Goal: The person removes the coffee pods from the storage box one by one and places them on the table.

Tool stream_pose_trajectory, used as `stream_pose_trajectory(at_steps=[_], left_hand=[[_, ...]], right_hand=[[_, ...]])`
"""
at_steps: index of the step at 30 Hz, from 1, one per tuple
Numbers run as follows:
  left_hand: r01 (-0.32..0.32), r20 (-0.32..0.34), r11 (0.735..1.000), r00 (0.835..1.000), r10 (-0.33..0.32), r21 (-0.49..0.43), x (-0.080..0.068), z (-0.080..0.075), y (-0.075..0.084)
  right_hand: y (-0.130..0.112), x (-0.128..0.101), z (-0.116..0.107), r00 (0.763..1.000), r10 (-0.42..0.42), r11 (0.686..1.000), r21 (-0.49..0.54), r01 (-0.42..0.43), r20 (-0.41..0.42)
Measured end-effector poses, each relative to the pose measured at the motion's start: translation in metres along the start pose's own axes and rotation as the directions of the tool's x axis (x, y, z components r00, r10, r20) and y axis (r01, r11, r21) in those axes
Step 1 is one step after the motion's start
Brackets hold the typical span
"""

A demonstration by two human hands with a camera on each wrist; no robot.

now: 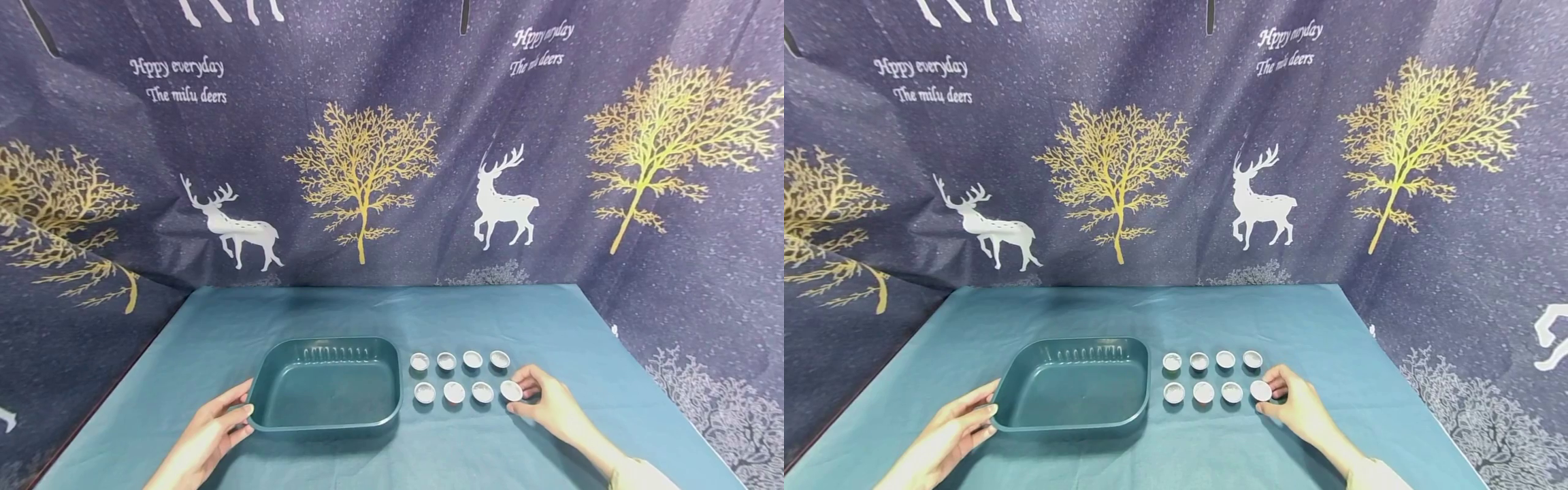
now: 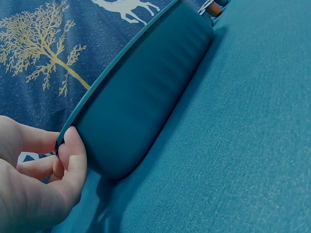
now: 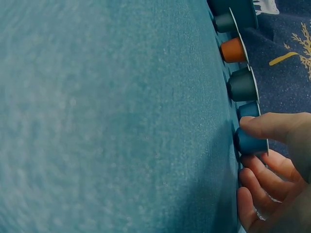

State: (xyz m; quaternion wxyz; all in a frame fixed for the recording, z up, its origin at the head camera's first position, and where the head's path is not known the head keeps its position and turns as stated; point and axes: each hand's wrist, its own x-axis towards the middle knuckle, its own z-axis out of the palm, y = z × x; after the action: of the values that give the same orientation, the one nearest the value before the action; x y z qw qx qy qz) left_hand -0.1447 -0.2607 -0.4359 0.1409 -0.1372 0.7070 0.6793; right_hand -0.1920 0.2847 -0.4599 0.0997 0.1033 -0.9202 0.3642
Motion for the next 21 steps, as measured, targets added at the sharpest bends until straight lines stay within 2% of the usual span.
stream_pose_trajectory(at_steps=[7, 16, 21], left_hand=[[0.005, -0.003, 1.0, 1.0, -0.005, 0.001, 0.0009, 0.0003, 0.0007], [0.009, 0.008, 1.0, 1.0, -0.009, 0.004, 0.0008, 0.0002, 0.0028], [0.0, 0.008, 0.998, 1.0, 0.0, 0.058, -0.001, 0.0, 0.006]], right_hand=[[-0.0021, -0.002, -0.0028, 1.0, 0.011, 1.0, -0.029, -0.011, -0.01], [-0.0058, -0.0007, -0.0084, 1.0, 0.002, 1.0, -0.013, -0.002, -0.02], [-0.0081, -0.0005, -0.0091, 1.0, 0.024, 0.999, -0.02, -0.024, -0.009]])
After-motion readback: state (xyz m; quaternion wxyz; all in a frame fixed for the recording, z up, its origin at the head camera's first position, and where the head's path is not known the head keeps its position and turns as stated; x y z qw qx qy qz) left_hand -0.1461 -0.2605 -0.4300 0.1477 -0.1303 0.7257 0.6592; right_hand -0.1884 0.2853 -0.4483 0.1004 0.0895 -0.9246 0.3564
